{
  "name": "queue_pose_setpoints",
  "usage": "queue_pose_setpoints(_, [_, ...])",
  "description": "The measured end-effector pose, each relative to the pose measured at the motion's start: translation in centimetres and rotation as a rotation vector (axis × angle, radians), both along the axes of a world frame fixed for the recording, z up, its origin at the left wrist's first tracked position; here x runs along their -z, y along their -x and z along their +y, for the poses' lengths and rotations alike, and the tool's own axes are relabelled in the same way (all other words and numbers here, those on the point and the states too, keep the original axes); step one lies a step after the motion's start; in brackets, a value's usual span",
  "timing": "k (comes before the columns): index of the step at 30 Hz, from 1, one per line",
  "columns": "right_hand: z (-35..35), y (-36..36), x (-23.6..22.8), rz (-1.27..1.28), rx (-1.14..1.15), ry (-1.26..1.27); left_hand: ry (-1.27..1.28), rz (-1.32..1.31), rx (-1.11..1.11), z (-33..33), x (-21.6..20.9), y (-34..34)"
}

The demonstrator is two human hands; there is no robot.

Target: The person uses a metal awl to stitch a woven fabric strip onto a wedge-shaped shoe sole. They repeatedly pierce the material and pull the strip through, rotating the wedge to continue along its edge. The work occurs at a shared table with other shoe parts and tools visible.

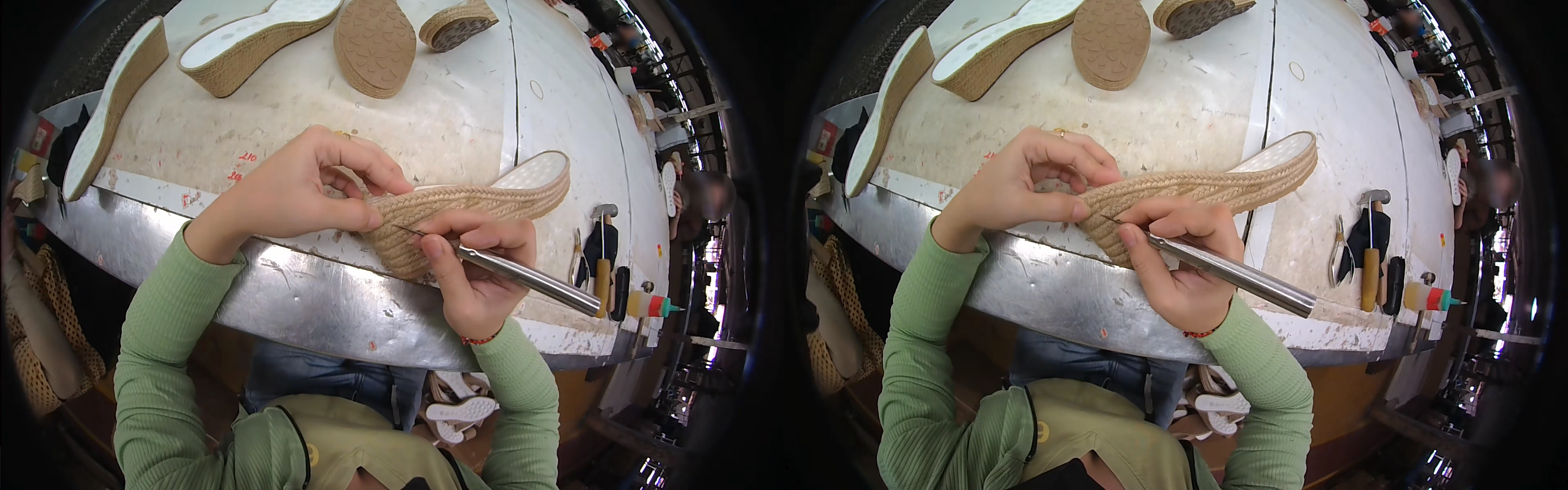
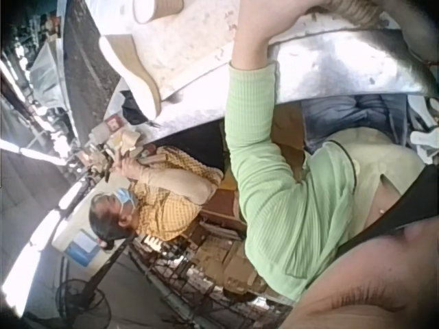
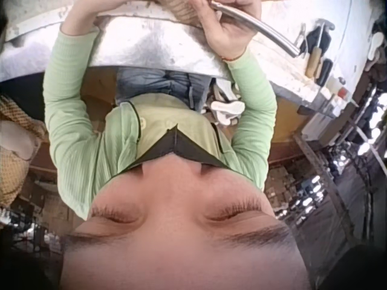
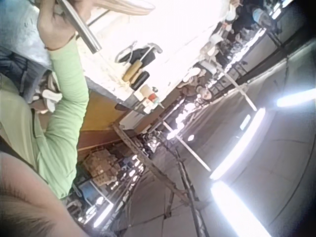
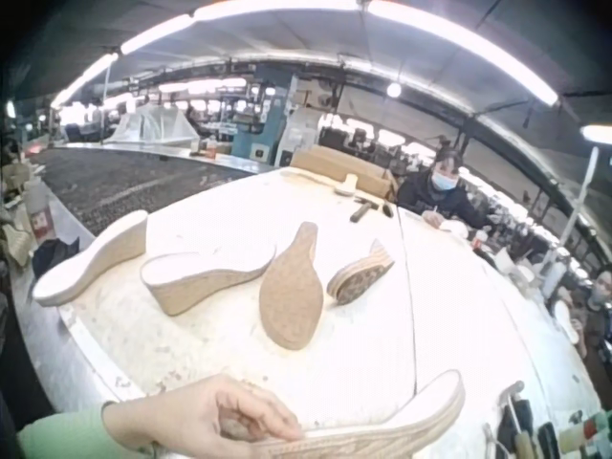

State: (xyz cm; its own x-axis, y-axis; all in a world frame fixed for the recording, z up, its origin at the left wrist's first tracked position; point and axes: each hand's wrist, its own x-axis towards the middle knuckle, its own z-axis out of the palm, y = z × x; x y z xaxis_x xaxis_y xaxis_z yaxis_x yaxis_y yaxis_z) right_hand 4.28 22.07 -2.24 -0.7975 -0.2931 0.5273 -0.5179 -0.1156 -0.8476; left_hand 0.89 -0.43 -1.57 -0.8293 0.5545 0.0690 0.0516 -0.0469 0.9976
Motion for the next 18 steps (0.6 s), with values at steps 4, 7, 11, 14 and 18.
queue_pose_setpoints(4, [0.1,0.1,-0.1,0.048,0.001,-0.057,-0.029,0.07,-0.044,0.3,0.2,-0.1])
queue_pose_setpoints(7, [0.2,0.3,-0.2,0.102,0.019,-0.099,-0.03,0.066,-0.053,0.4,0.3,-0.1])
queue_pose_setpoints(11, [0.1,0.2,0.6,0.187,0.017,-0.145,-0.042,0.057,-0.063,0.4,0.5,-0.1])
queue_pose_setpoints(14, [0.8,-0.1,0.6,0.262,0.01,-0.295,-0.065,0.04,-0.057,0.4,0.7,-0.1])
queue_pose_setpoints(18, [0.1,-0.3,0.9,0.285,0.092,-0.157,-0.021,-0.021,-0.006,0.2,0.5,0.1])
